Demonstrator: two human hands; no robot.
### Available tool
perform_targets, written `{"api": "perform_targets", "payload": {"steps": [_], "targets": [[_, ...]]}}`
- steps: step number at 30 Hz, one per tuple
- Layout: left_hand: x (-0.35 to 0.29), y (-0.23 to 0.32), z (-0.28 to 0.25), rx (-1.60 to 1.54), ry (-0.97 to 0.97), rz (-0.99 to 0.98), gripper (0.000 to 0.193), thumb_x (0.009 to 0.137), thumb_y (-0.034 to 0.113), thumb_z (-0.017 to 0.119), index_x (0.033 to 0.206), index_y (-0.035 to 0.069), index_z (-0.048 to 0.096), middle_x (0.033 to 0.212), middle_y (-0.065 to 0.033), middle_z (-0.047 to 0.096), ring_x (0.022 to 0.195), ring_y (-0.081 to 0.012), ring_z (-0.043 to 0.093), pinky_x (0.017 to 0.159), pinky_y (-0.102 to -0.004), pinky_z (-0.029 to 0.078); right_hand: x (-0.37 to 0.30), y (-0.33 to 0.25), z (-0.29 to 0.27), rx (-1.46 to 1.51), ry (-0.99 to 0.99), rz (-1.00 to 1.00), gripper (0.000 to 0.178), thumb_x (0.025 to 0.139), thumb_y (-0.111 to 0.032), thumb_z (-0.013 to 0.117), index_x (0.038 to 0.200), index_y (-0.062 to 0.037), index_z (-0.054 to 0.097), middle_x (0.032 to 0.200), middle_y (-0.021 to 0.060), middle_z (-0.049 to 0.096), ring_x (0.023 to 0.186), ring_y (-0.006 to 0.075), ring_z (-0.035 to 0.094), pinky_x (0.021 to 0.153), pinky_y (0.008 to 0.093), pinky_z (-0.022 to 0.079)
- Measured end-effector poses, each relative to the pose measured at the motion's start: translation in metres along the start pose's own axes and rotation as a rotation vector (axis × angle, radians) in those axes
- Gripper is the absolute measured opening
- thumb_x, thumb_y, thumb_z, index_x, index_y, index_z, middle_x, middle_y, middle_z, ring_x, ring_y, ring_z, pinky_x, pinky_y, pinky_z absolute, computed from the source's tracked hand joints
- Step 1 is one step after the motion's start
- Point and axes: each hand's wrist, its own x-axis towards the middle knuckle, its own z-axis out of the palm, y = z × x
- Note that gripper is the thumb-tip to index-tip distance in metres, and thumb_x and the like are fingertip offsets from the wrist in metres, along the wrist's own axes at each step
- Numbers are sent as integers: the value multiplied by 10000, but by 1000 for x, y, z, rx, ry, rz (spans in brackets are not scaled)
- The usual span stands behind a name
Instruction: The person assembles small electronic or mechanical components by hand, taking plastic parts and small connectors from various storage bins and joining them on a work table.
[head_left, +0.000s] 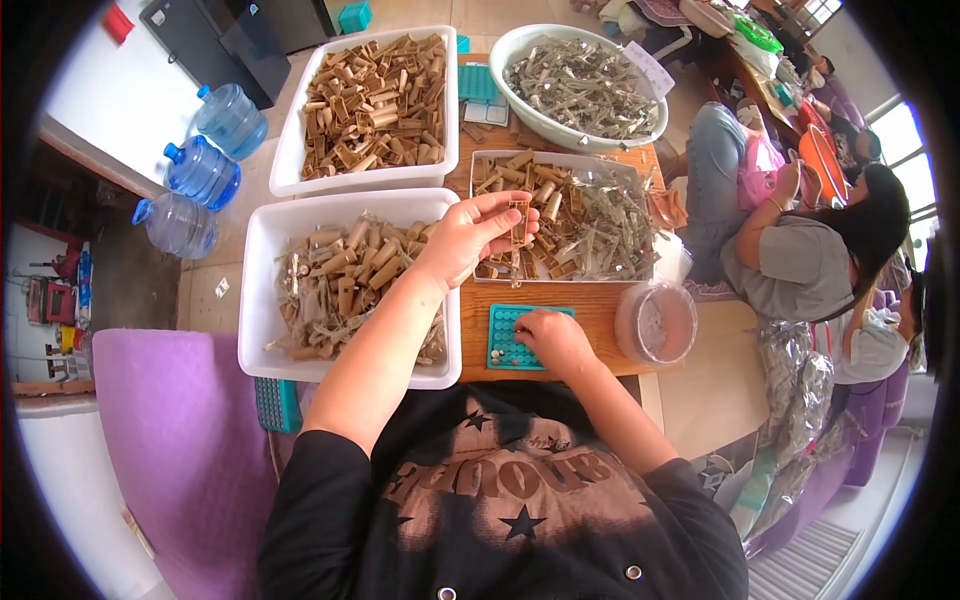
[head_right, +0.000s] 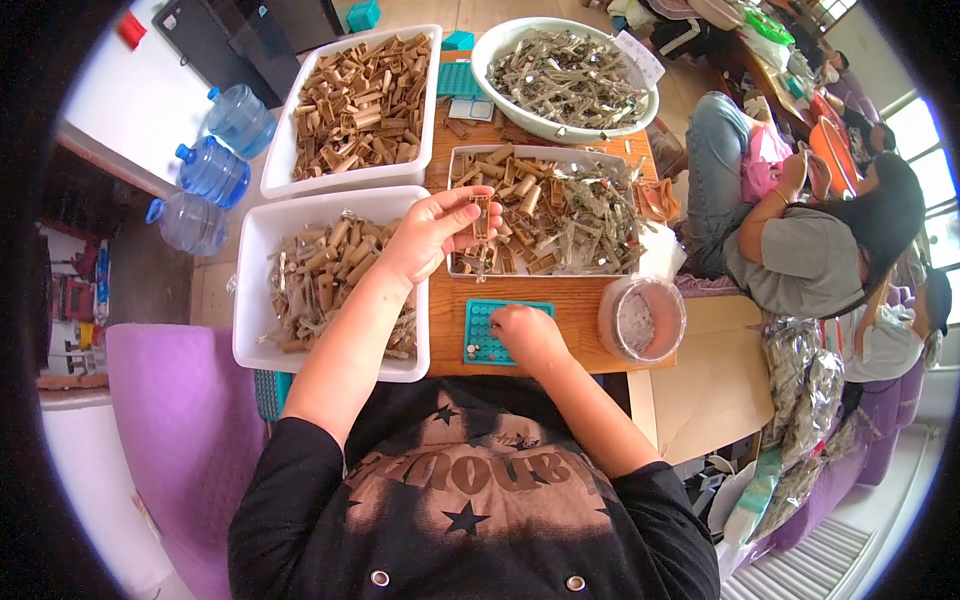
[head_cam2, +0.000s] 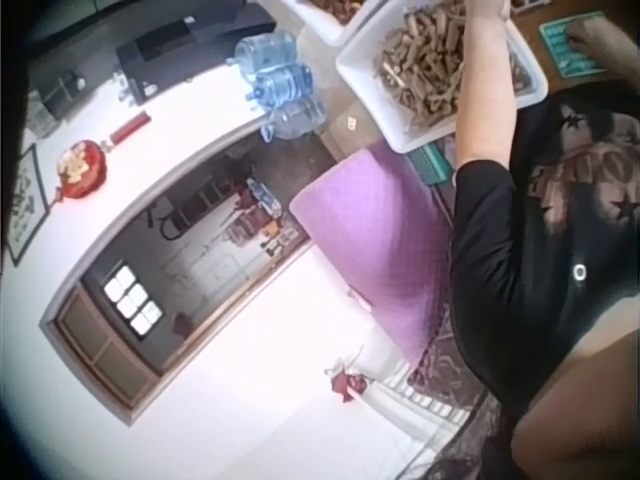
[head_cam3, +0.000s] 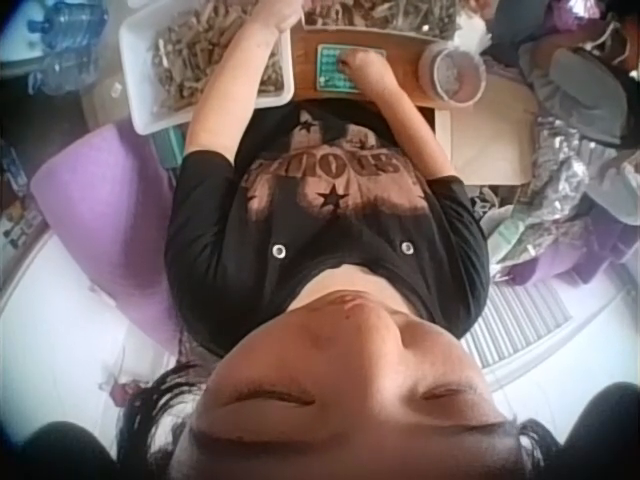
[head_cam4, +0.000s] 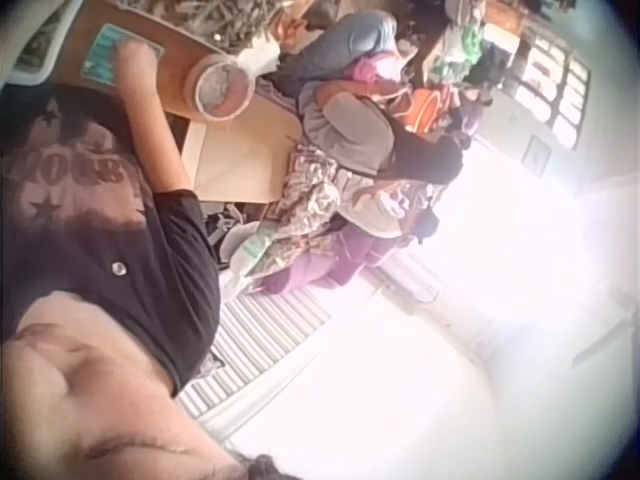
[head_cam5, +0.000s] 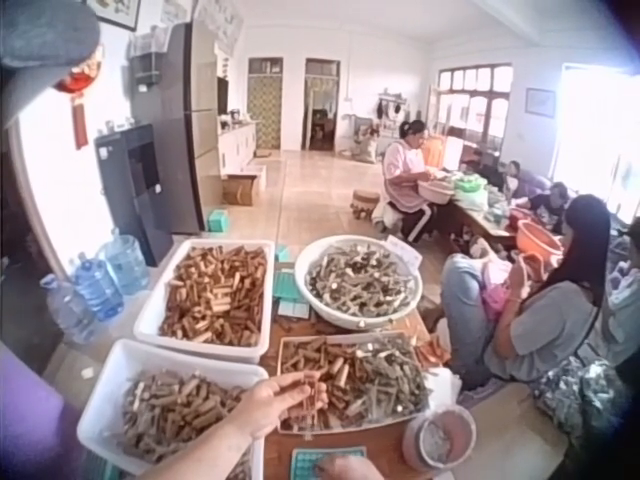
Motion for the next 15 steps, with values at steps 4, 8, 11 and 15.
{"api": "perform_targets", "payload": {"steps": [4, 8, 11, 15], "targets": [[0, 0, 0, 24, 27, -19, 319, 910, 113, 548, 1207, 2, 516, 1063, -108, 624, 955, -187, 624, 868, -329, 527, 4, -4, -2, -51, -54, 14, 138, 756, -170, 635, 803, -42, 613, 804, 140, 619, 770, 313, 620, 684, 411, 500], [0, 0, -1, 18, 12, -19, 324, 908, 118, 552, 1209, 4, 515, 1064, -103, 625, 954, -183, 624, 860, -326, 528, 4, -8, -5, -141, -130, 17, 139, 761, -169, 629, 820, -44, 615, 827, 150, 624, 779, 318, 621, 679, 412, 499], [0, 0, -1, 20, -3, -13, 324, 909, 125, 554, 1208, 6, 517, 1061, -99, 626, 954, -181, 625, 850, -323, 530, 6, -2, -7, 69, -104, 27, 125, 751, -125, 641, 827, -29, 614, 813, 148, 624, 745, 296, 626, 656, 386, 498], [2, -1, -1, 10, -6, -61, 322, 903, 127, 569, 1203, 17, 532, 1033, -82, 634, 944, -151, 620, 839, -288, 524, 12, -10, -35, 344, 54, 88, 117, 749, -79, 656, 840, -15, 617, 762, 121, 615, 685, 224, 613, 631, 329, 489]]}}
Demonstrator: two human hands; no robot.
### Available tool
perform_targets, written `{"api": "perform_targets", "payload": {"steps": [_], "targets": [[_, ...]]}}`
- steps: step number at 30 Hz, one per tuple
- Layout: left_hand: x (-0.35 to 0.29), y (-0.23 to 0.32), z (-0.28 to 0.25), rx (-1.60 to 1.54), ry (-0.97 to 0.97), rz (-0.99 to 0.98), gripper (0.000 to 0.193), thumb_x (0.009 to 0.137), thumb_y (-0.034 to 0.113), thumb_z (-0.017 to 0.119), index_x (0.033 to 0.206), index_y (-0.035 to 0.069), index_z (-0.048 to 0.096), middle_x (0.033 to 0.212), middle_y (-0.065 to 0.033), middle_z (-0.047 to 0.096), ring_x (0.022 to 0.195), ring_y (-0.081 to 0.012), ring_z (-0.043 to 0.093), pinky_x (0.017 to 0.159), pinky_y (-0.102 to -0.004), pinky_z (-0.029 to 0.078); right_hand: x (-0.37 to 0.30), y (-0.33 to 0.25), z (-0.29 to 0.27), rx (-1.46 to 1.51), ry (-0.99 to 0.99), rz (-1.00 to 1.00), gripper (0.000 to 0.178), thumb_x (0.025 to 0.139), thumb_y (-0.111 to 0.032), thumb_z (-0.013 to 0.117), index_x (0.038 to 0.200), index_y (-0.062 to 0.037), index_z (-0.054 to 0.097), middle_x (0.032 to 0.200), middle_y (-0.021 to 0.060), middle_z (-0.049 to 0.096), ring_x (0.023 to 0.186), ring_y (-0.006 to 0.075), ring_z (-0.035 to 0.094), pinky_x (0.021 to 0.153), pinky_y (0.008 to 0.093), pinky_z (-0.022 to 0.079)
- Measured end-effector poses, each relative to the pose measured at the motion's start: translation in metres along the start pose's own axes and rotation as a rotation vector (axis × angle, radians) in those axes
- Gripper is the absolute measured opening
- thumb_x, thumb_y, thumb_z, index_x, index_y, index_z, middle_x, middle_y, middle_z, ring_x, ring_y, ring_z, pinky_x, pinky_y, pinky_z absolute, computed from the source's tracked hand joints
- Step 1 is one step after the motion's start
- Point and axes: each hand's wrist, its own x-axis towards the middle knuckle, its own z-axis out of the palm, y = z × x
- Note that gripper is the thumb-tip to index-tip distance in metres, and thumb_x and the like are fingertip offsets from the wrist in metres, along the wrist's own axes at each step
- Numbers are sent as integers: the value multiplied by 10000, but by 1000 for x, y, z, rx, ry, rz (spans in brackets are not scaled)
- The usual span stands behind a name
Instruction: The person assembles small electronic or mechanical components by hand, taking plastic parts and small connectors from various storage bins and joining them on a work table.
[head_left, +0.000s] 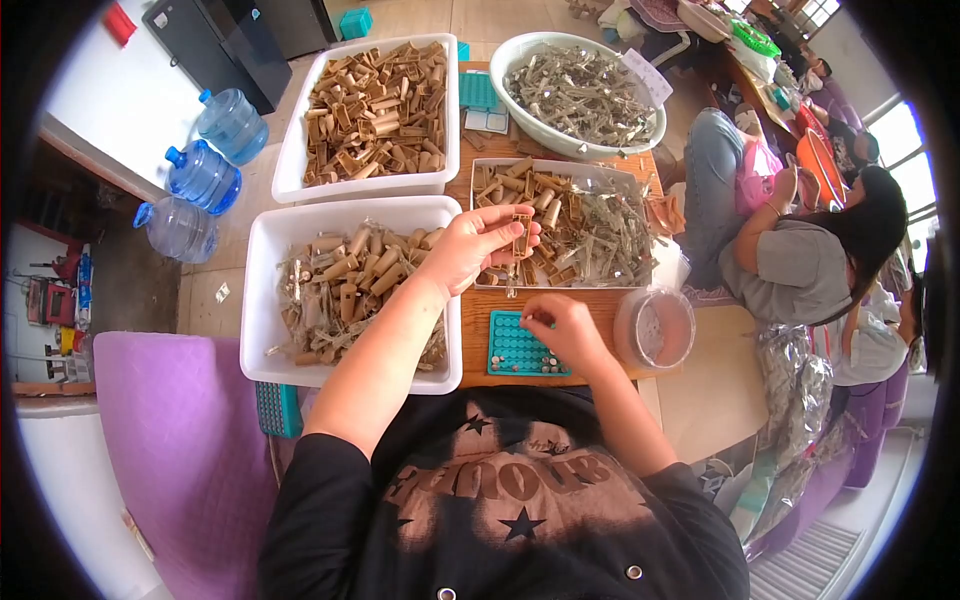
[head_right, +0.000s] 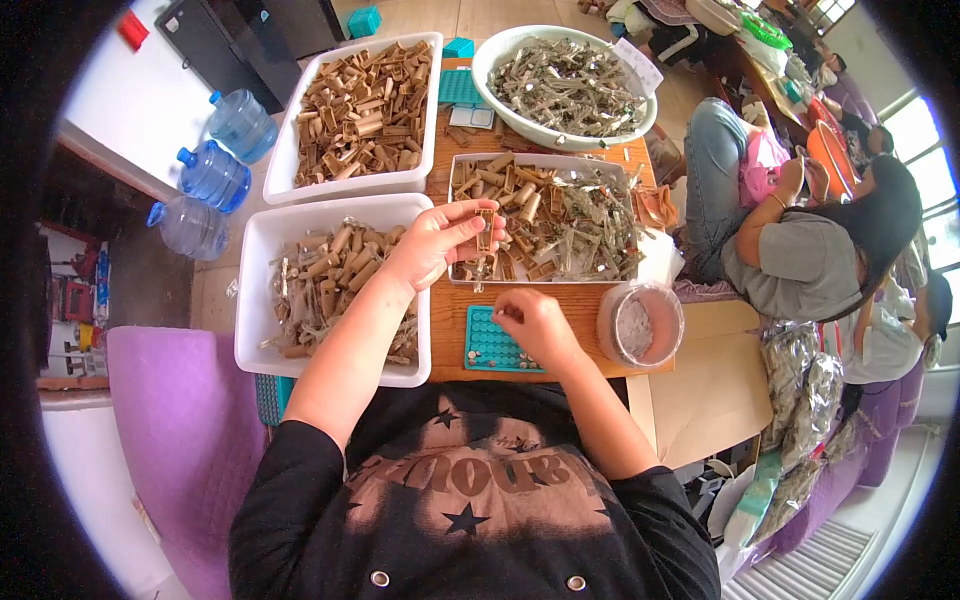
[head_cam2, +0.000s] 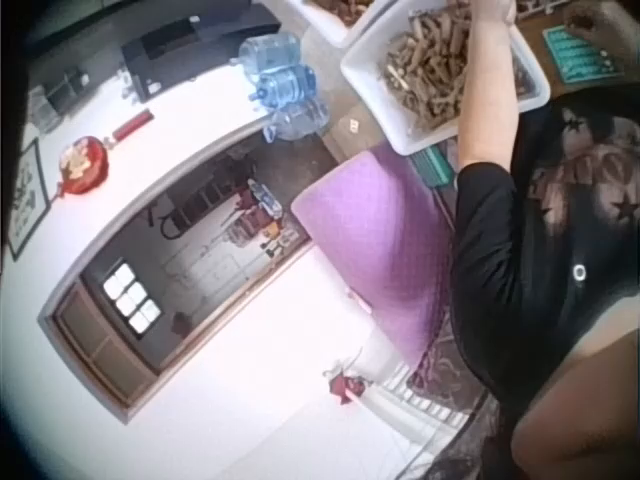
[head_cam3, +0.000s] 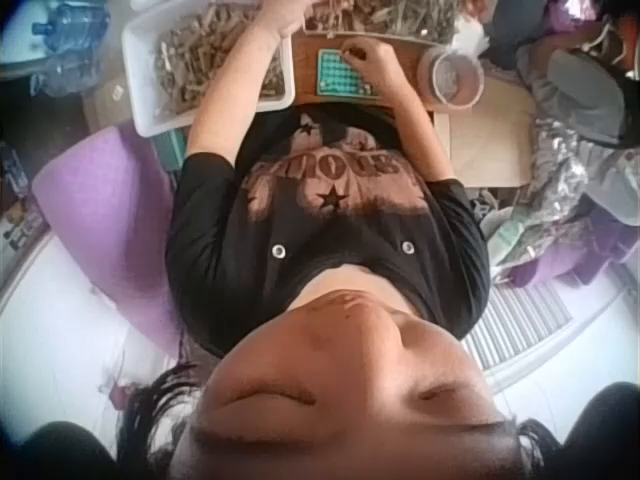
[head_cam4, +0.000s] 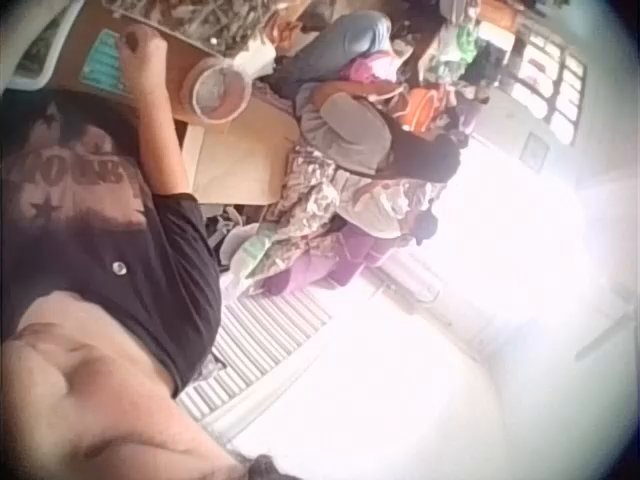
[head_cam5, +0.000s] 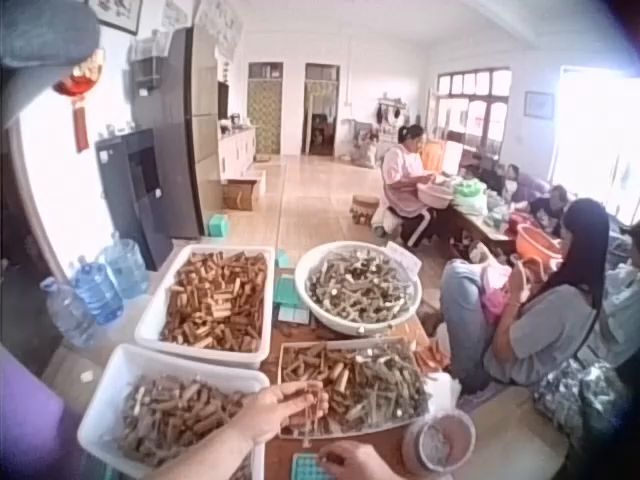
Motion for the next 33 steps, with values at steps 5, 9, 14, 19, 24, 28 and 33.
{"api": "perform_targets", "payload": {"steps": [5, 9, 14, 19, 24, 28, 33], "targets": [[-1, -5, 2, -12, -31, -17, 325, 899, 128, 575, 1202, 15, 534, 1036, -75, 636, 940, -143, 621, 828, -287, 526, 13, -26, -26, 215, 477, -26, 118, 764, -18, 682, 869, -8, 627, 751, 65, 608, 647, 137, 570, 607, 252, 474], [-2, -5, 6, 100, -36, -62, 328, 907, 154, 565, 1208, 26, 540, 1058, -64, 628, 950, -139, 614, 800, -272, 533, 33, -43, -30, 37, 659, -199, 121, 770, -22, 680, 881, -22, 632, 780, 83, 620, 663, 164, 607, 592, 271, 495], [-4, -4, 10, 170, -33, -79, 330, 907, 165, 568, 1209, 32, 546, 1057, -44, 624, 950, -116, 606, 775, -251, 532, 41, -39, -17, -22, 674, -166, 125, 771, -28, 680, 890, -30, 643, 794, 88, 631, 666, 200, 627, 585, 282, 510], [0, -14, 3, 103, -87, -119, 323, 920, 158, 544, 1217, 29, 539, 1076, -62, 617, 947, -136, 615, 791, -273, 539, 38, -36, -18, 19, 672, -153, 123, 766, -23, 683, 889, -28, 683, 822, 86, 653, 662, 173, 633, 596, 267, 512], [-1, -12, 8, 55, -111, -118, 330, 930, 145, 521, 1231, 11, 517, 1085, -78, 613, 964, -167, 619, 810, -306, 544, 35, -39, -22, -1, 759, -169, 158, 748, -18, 694, 905, -23, 687, 826, 84, 659, 679, 165, 634, 612, 262, 512], [-4, -9, 12, -28, -146, -128, 328, 933, 143, 514, 1231, 6, 513, 1098, -84, 604, 973, -186, 618, 826, -340, 545, 42, -26, -17, -135, 807, -282, 156, 756, -26, 691, 912, -19, 688, 839, 77, 654, 778, 194, 628, 681, 290, 508], [-3, -17, 8, -159, -95, -158, 294, 934, 142, 508, 1197, 14, 534, 1096, -88, 601, 976, -196, 614, 828, -385, 544, 41, -30, -11, -38, 759, -271, 173, 780, -14, 665, 952, -11, 681, 913, 93, 632, 842, 225, 606, 723, 302, 497]]}}
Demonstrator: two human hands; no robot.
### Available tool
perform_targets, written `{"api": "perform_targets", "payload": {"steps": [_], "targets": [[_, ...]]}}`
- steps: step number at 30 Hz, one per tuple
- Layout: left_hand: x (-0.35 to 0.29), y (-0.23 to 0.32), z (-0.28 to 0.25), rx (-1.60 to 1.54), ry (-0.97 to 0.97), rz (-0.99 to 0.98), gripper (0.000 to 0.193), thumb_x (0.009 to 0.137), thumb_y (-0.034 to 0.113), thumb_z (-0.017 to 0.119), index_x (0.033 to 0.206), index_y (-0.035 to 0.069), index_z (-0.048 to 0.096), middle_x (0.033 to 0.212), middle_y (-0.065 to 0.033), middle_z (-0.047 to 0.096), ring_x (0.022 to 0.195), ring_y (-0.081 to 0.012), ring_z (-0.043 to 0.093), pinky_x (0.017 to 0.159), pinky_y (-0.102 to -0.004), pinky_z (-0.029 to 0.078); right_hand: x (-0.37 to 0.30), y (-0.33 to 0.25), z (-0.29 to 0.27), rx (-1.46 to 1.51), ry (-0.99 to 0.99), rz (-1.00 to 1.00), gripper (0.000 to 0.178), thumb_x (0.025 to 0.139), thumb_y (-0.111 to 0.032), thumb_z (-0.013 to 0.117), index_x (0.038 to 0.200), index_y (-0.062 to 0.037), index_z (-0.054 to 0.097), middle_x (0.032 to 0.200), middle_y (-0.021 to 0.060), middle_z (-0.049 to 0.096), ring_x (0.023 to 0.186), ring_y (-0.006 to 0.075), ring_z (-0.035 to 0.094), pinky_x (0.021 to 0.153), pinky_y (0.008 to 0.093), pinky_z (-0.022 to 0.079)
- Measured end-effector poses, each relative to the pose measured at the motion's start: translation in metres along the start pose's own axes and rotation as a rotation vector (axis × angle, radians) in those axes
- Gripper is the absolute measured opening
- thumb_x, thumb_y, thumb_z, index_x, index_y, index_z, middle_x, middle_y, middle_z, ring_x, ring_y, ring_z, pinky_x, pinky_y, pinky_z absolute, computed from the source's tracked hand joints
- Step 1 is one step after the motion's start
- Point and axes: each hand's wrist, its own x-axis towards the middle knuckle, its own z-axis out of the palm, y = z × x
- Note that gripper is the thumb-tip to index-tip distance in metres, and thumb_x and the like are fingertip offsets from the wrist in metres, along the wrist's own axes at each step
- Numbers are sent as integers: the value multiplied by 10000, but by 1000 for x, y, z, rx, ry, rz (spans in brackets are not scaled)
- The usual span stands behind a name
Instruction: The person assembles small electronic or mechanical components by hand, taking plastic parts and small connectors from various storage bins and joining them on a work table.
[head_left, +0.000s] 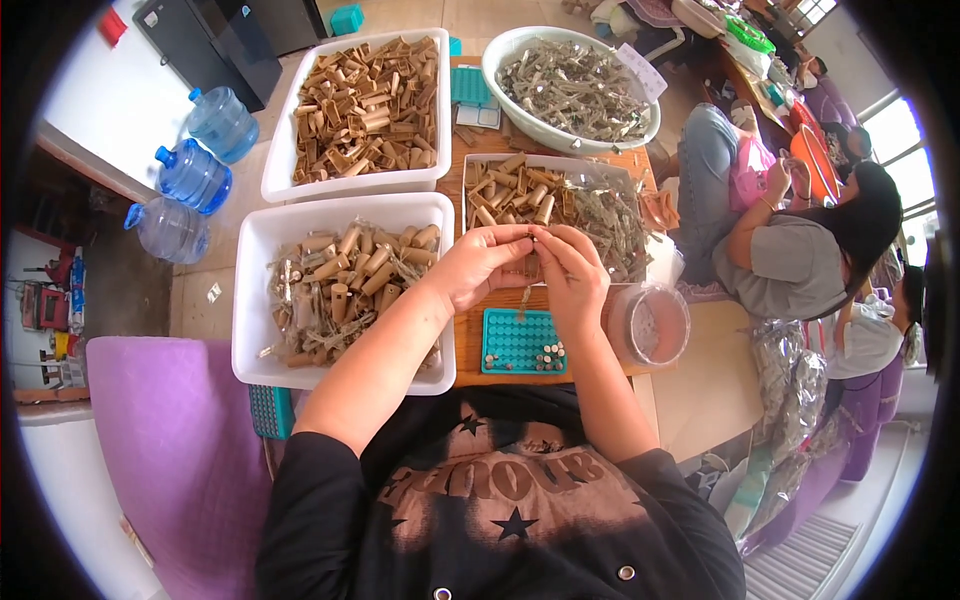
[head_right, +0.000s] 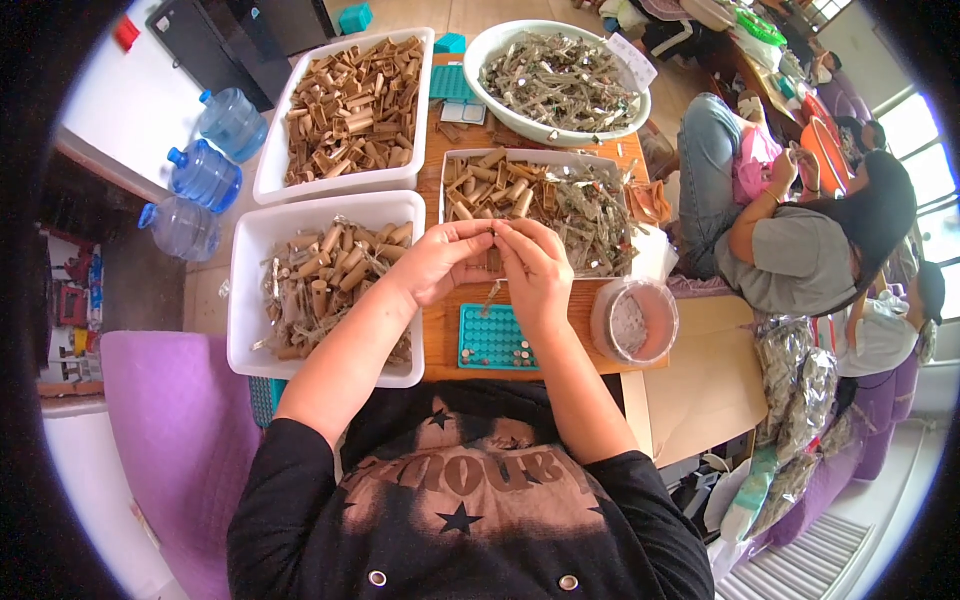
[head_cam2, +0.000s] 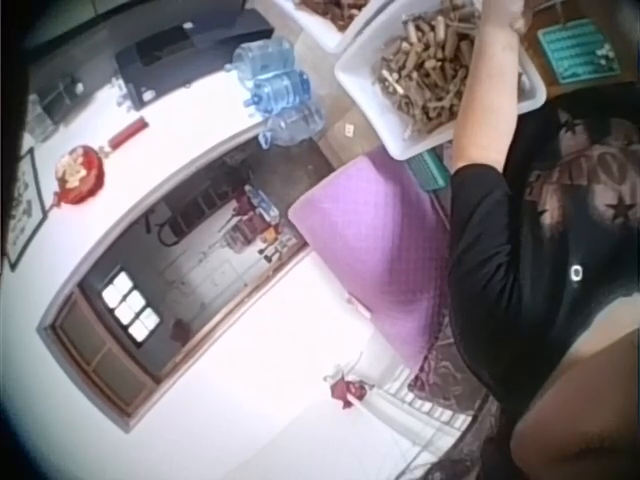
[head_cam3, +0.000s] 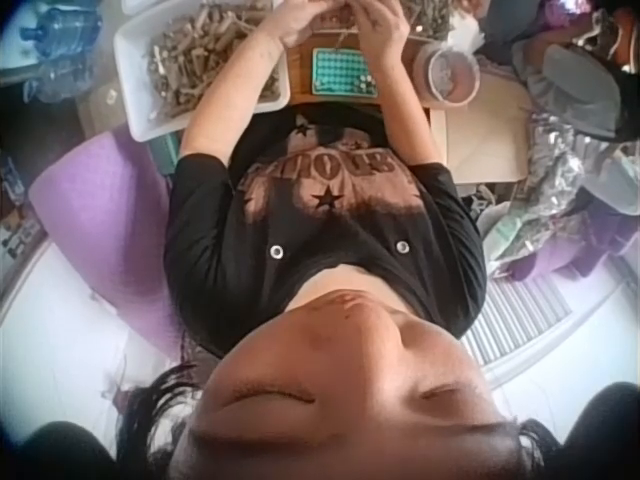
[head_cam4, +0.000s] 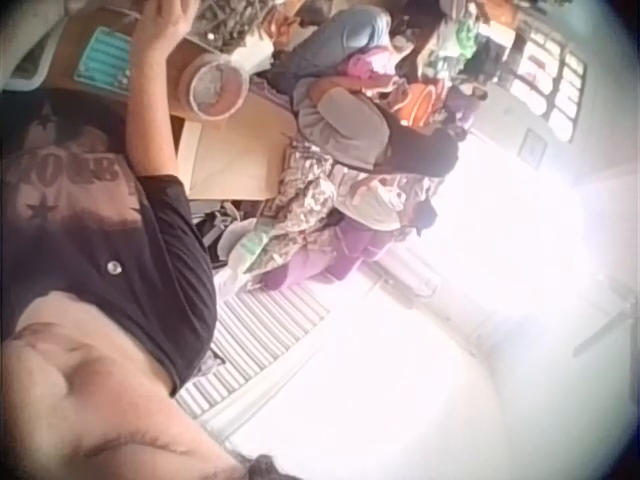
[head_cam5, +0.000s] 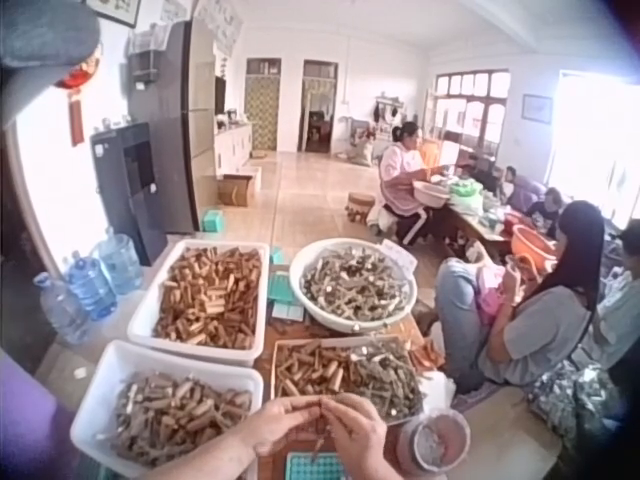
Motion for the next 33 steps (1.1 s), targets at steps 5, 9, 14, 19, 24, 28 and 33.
{"api": "perform_targets", "payload": {"steps": [5, 9, 14, 19, 24, 28, 33], "targets": [[1, 1, 1, -82, 114, -6, 260, 936, 126, 477, 1157, 11, 550, 1062, -89, 607, 961, -198, 614, 808, -409, 548, 1, 3, -10, 161, -197, 36, 267, 796, 0, 634, 1063, -7, 643, 962, 109, 605, 846, 238, 596, 743, 305, 490], [1, 4, -1, 59, 129, -16, 263, 914, 98, 433, 1133, 4, 544, 977, -82, 610, 849, -167, 606, 764, -368, 553, -16, 8, -50, 88, -375, 280, 211, 783, -12, 621, 992, -12, 648, 913, 117, 595, 853, 252, 588, 750, 337, 491], [2, 5, -1, -10, 118, 1, 238, 911, 134, 470, 1085, -6, 553, 929, -72, 599, 828, -166, 599, 749, -377, 563, -58, 39, -64, -180, -879, 5, 167, 702, -85, 653, 866, -54, 654, 867, 92, 600, 846, 305, 572, 761, 396, 475], [4, 1, -6, -24, 94, -8, 249, 914, 140, 473, 1100, -9, 546, 946, -79, 600, 849, -177, 601, 767, -386, 559, -67, 40, -64, -308, -895, -62, 184, 695, -82, 660, 878, -67, 663, 870, 88, 606, 844, 297, 566, 786, 393, 463], [6, -1, -8, 0, 102, -23, 252, 936, 144, 447, 1115, -8, 537, 975, -96, 603, 881, -193, 610, 780, -389, 556, -66, 38, -58, -341, -818, -112, 136, 723, -59, 655, 858, -54, 646, 788, 74, 599, 749, 249, 588, 715, 364, 492], [4, -3, -3, 63, 76, -21, 244, 959, 143, 425, 1124, -1, 531, 1012, -105, 599, 903, -202, 618, 793, -371, 551, -38, 7, -41, 86, -345, 271, 135, 739, -9, 674, 863, -25, 624, 782, 79, 624, 688, 170, 615, 648, 273, 503], [6, -5, 5, 211, 84, -55, 269, 966, 124, 407, 1185, 7, 512, 1077, -95, 580, 968, -186, 597, 849, -369, 534, -10, 7, -15, 61, -44, 268, 129, 751, 1, 673, 869, -16, 622, 808, 85, 636, 697, 162, 626, 642, 262, 504]]}}
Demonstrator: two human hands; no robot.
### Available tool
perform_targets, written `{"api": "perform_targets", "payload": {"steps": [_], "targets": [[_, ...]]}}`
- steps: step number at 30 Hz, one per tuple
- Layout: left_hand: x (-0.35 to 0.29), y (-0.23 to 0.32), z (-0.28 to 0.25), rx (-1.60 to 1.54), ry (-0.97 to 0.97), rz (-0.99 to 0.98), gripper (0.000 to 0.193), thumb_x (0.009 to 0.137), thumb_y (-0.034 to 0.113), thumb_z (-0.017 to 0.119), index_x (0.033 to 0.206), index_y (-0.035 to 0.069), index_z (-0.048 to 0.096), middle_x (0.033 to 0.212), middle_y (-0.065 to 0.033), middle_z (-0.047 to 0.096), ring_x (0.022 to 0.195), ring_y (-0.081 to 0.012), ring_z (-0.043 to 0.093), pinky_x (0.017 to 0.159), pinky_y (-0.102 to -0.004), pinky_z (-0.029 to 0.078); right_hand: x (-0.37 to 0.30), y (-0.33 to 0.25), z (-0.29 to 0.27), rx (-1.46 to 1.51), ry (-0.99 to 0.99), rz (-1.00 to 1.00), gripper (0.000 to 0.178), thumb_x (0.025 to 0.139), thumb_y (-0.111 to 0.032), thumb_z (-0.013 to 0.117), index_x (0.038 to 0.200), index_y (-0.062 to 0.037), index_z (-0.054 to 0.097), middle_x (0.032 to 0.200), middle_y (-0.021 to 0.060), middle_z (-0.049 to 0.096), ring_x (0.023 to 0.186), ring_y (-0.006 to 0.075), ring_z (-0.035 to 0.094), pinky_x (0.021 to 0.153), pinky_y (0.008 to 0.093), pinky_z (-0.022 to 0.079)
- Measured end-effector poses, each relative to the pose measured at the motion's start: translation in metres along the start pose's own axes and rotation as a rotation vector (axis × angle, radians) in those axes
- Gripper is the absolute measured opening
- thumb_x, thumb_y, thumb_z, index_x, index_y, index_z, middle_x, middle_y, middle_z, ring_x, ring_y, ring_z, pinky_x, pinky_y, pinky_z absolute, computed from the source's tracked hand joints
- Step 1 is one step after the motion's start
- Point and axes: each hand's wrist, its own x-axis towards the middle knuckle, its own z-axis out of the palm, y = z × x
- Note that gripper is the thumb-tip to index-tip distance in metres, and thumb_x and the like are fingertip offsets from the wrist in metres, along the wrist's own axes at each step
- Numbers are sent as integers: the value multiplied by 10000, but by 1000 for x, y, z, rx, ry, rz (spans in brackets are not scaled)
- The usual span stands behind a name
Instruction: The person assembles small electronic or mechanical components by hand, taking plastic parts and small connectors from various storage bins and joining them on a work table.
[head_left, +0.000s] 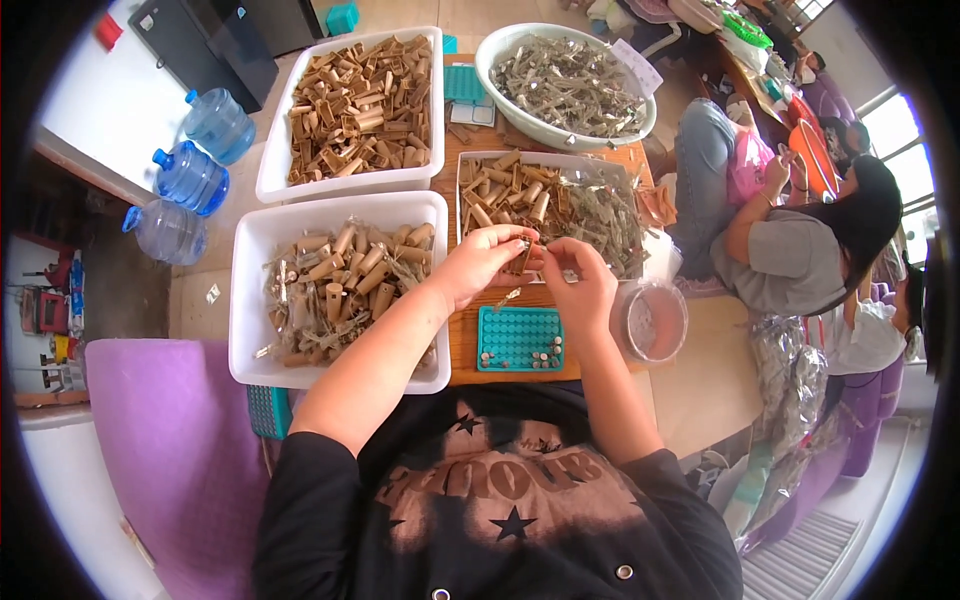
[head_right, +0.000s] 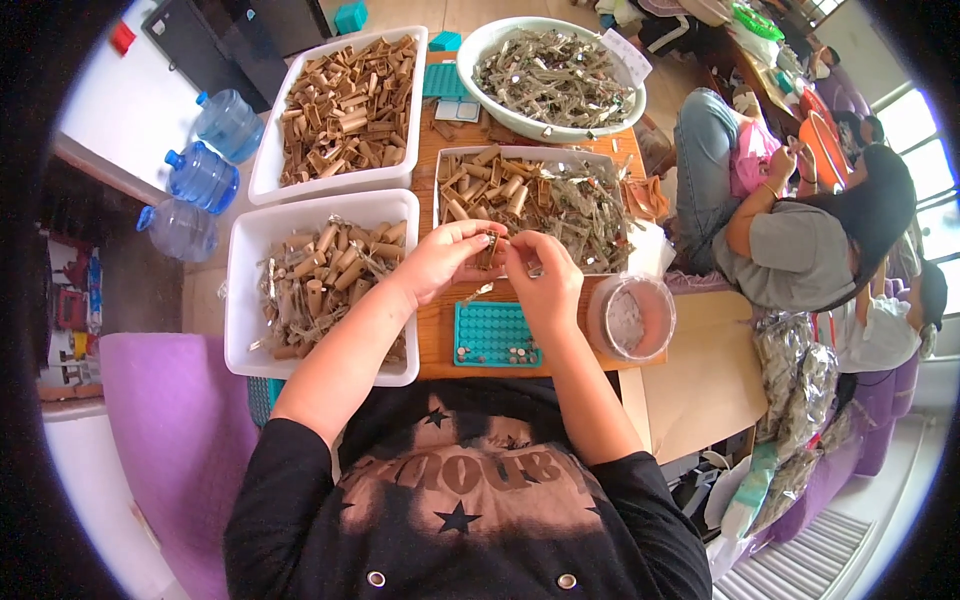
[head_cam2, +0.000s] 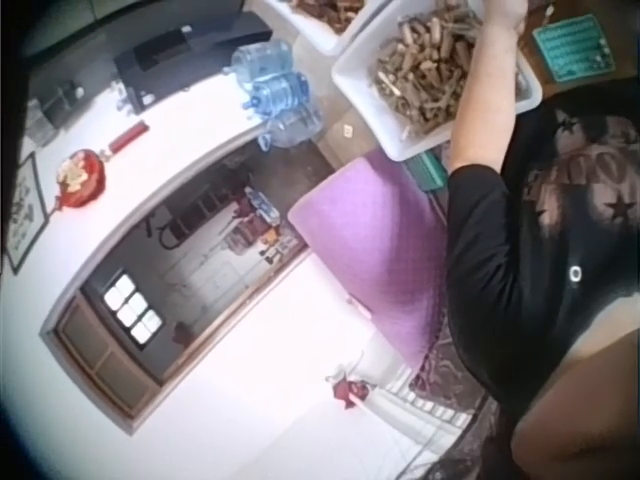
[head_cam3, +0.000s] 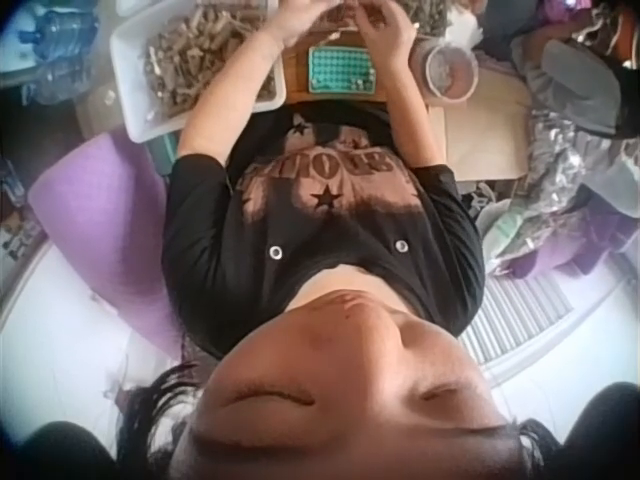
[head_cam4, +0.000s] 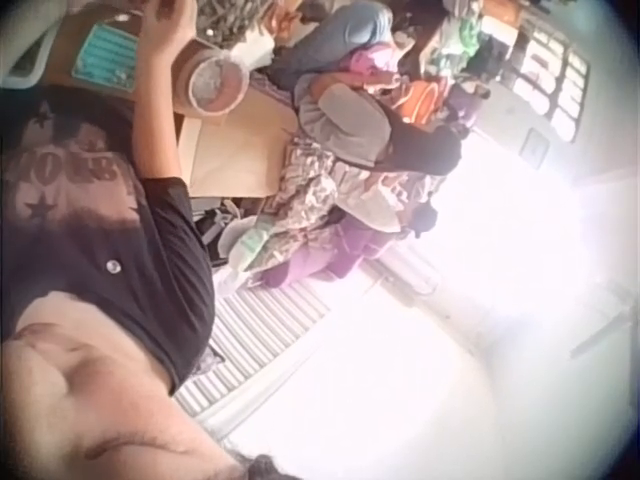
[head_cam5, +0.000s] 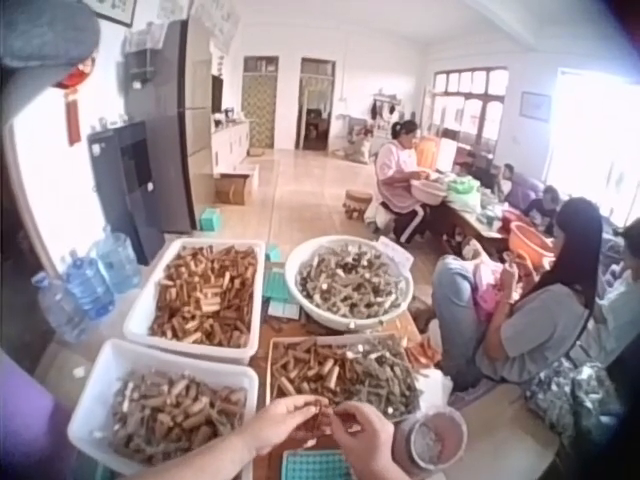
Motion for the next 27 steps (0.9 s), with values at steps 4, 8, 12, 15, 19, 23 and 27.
{"api": "perform_targets", "payload": {"steps": [4, 8, 12, 15, 19, 23, 27], "targets": [[-2, 0, 6, 55, 37, 5, 266, 970, 101, 405, 1198, 17, 513, 1121, -82, 558, 1036, -157, 559, 869, -313, 531, 5, 1, 7, -53, -15, -93, 135, 762, 3, 670, 886, -21, 624, 836, 88, 640, 702, 176, 628, 648, 272, 507], [-1, -3, 6, 72, 8, 34, 268, 965, 89, 416, 1201, 4, 511, 1083, -77, 576, 972, -141, 582, 857, -298, 533, 4, 7, 9, -94, -12, -149, 138, 760, 0, 669, 890, -22, 625, 850, 98, 640, 731, 222, 634, 660, 289, 512], [0, -9, 2, 158, 33, 104, 272, 935, 18, 454, 1201, -3, 509, 1034, -75, 594, 914, -120, 584, 814, -259, 517, 7, 2, 8, -82, -65, -189, 117, 774, -7, 652, 888, -17, 633, 862, 105, 642, 756, 257, 637, 670, 300, 515], [2, -11, 1, 242, 20, 216, 284, 911, -32, 474, 1192, -11, 508, 1015, -73, 599, 897, -110, 576, 796, -243, 495, 10, 1, 8, -52, -101, -150, 94, 784, -12, 642, 878, -8, 638, 861, 105, 645, 757, 246, 640, 676, 299, 515], [0, -10, 6, 433, 63, 346, 275, 907, -48, 467, 1178, -22, 505, 1006, -62, 596, 885, -99, 564, 792, -244, 479, 15, -2, 6, -2, -138, -29, 83, 780, -12, 646, 862, -5, 642, 875, 108, 650, 753, 225, 642, 676, 289, 514], [6, -17, 4, 361, 100, 343, 287, 911, -41, 464, 1195, -21, 498, 1041, -54, 589, 914, -99, 559, 798, -247, 479, 24, 9, 11, 171, -180, 101, 132, 794, -25, 662, 913, -5, 609, 792, 53, 621, 690, 145, 604, 636, 256, 493], [-2, -9, 13, 340, 118, 345, 303, 939, 32, 461, 1239, 0, 487, 1133, -53, 568, 990, -108, 550, 836, -250, 480, 26, 23, 18, 743, -196, 383, 320, 838, -27, 635, 1124, -32, 491, 904, 17, 547, 816, 94, 544, 667, 231, 465]]}}
